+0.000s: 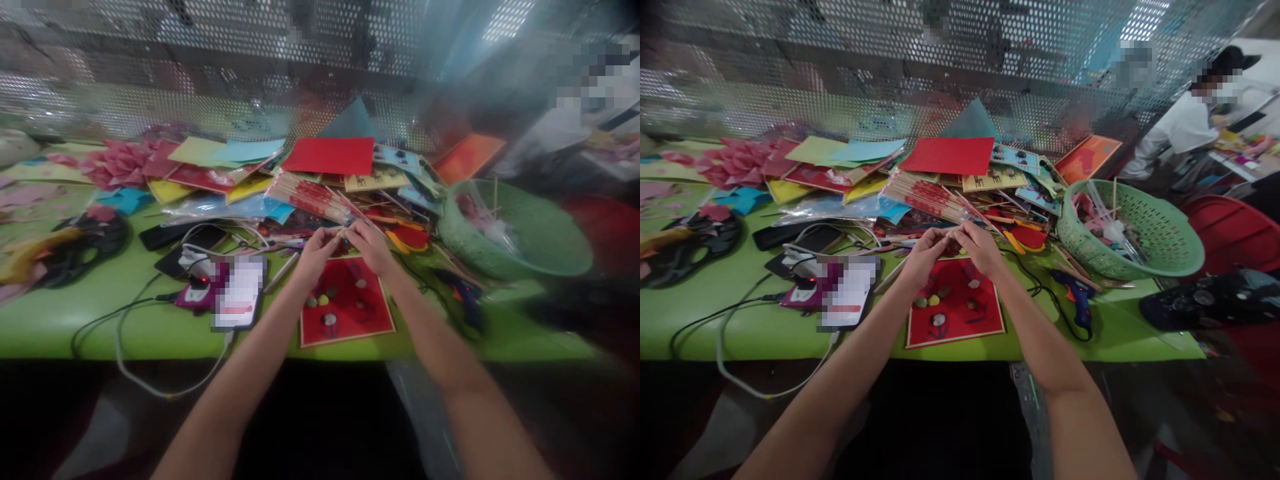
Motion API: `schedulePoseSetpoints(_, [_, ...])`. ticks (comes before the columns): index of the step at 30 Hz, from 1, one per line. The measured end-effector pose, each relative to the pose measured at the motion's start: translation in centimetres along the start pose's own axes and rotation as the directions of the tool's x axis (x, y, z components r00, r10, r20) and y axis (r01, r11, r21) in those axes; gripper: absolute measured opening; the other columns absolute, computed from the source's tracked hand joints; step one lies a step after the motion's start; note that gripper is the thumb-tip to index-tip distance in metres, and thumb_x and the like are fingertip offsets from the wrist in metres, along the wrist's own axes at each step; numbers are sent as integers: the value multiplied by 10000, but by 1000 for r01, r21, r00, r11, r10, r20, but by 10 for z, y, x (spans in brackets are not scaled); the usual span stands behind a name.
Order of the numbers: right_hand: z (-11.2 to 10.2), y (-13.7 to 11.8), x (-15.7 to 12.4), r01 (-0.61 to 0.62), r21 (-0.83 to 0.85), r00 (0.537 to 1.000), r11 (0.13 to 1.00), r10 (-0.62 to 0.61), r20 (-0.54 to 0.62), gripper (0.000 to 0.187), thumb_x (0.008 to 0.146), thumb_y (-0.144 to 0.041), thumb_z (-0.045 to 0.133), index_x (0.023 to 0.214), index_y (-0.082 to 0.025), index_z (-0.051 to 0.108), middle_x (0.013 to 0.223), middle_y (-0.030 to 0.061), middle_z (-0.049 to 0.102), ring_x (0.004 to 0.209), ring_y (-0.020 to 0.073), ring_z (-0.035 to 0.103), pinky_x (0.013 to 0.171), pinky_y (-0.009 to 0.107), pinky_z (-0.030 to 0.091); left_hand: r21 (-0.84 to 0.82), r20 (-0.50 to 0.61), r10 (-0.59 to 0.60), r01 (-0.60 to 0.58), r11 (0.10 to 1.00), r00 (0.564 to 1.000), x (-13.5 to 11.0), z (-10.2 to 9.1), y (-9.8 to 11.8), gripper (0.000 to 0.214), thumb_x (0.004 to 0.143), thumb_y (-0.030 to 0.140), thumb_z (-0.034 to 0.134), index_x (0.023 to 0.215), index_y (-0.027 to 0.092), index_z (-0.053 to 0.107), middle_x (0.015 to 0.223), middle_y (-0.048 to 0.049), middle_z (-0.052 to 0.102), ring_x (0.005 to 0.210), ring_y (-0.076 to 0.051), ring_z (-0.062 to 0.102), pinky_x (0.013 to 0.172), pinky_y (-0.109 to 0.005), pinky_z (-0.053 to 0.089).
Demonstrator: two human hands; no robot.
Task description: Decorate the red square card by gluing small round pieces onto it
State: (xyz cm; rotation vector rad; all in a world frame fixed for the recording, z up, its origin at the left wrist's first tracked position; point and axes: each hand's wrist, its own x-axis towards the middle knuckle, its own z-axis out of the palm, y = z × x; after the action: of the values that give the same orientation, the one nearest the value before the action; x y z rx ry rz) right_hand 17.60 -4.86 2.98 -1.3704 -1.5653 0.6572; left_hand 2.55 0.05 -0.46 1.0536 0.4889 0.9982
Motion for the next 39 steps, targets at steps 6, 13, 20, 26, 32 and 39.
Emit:
schedulePoseSetpoints(6, [-1,2,0,129,-140,989,982,-137,-49,197,920,-399,590,976,-211,605,935,35,642,839,187,571,765,307,437,71,-52,42,-38,997,998,2,1,1,311,754,390,814,861,163,631,772,17,654,660,-97,580,645,-225,480])
schedulePoseSetpoints(13, [-2,2,-1,132,-248,986,960,-152,-63,157,907,-298,603,1024,-209,658,993,60,706,890,208,635,834,330,477,140,-42,47,-40,989,998,3,-4,4,269,800,408,750,896,160,710,758,-1,670,673,-111,582,662,-234,478])
schedulePoseSetpoints(20, [-2,-3,-2,139,-269,990,953,-139,19,171,905,-245,589,1041,-212,688,986,55,732,879,211,655,817,326,483,124,-28,48,-44,991,998,3,-4,6,335,724,441,822,790,154,662,683,4,647,613,-99,561,600,-230,458])
schedulePoseSetpoints(26, [-3,-7,-3,144,-310,990,940,-135,50,144,892,-221,605,1003,-199,694,970,60,743,881,211,662,807,317,480,143,-11,39,-37,989,999,3,-7,3,340,745,441,808,769,153,628,645,5,635,597,-111,590,588,-242,493])
schedulePoseSetpoints(32, [-6,-2,-2,200,-382,980,902,-184,80,128,886,-206,614,982,-200,698,947,57,743,883,210,670,801,314,491,186,-13,16,-13,982,1000,1,-7,4,366,728,456,810,750,142,623,646,5,653,593,-110,614,610,-243,529])
schedulePoseSetpoints(39, [-4,0,-2,180,-231,984,956,-173,53,260,882,-201,623,1132,-222,691,1021,37,742,900,190,693,828,313,544,130,8,-18,17,991,1000,0,-6,7,323,754,426,782,786,138,638,678,-15,673,604,-120,641,633,-254,549])
